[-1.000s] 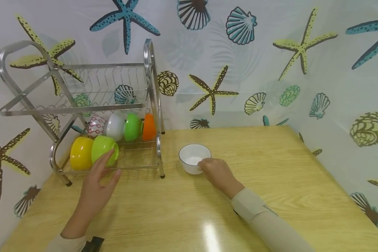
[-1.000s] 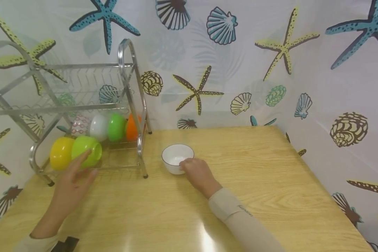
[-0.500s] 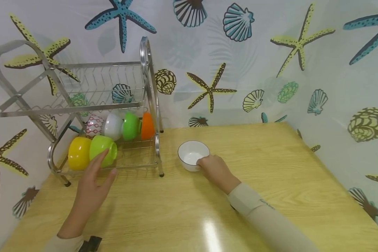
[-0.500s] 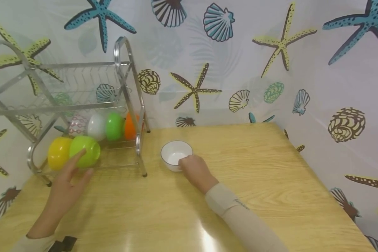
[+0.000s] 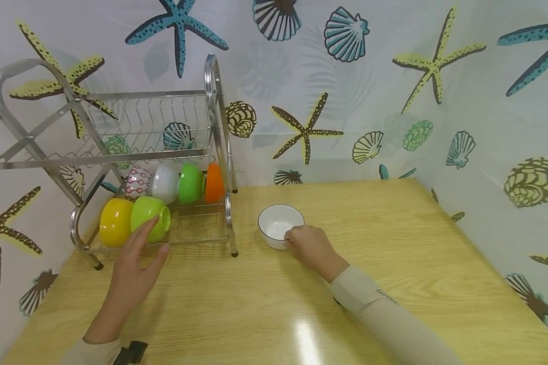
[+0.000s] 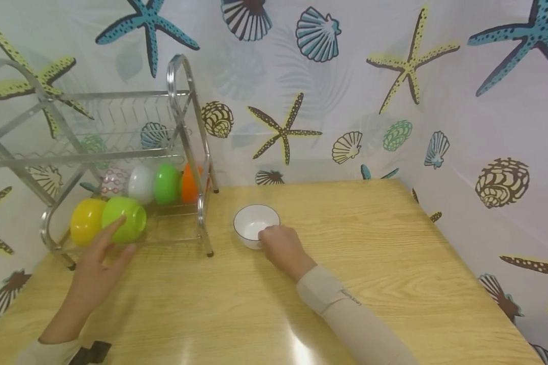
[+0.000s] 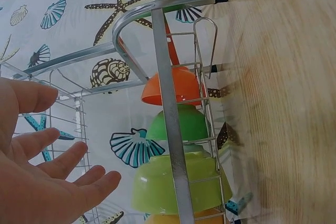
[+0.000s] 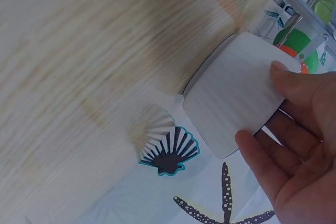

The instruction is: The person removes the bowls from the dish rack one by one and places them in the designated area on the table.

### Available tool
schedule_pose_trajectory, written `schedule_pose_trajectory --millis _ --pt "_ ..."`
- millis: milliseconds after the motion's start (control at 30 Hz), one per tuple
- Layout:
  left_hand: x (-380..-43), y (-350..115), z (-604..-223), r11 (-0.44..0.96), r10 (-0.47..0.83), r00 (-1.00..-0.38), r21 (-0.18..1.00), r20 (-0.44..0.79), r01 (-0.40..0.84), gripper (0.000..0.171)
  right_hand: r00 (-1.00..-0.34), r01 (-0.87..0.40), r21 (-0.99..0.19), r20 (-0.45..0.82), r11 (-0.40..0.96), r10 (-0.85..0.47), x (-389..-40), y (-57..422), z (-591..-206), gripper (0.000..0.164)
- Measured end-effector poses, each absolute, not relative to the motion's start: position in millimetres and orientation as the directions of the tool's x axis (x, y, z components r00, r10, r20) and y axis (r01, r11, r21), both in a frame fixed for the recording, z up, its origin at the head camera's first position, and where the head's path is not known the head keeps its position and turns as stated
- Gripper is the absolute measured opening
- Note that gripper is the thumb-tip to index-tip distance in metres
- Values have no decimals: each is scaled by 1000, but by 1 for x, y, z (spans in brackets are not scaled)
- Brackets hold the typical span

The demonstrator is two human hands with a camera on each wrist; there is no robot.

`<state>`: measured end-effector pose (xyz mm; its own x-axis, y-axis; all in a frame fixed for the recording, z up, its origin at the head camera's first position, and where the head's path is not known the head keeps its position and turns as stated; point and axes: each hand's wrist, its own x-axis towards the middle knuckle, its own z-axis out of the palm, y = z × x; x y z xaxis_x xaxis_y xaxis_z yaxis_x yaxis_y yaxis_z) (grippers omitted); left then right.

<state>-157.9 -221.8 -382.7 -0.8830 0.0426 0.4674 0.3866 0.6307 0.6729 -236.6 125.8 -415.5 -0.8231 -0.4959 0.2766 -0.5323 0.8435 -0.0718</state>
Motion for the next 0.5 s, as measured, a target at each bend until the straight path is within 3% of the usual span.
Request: schedule_pose_trajectory --millis 267,500 --pt "-165 -221 -386 616 72 -844 642 531 456 51 -808 -523 -87 368 848 -460 -230 127 -413 25" --pt "-171 -225 -387 647 65 -870 643 489 410 53 -787 -572 -211 413 792 -458 -218 133 -400 30"
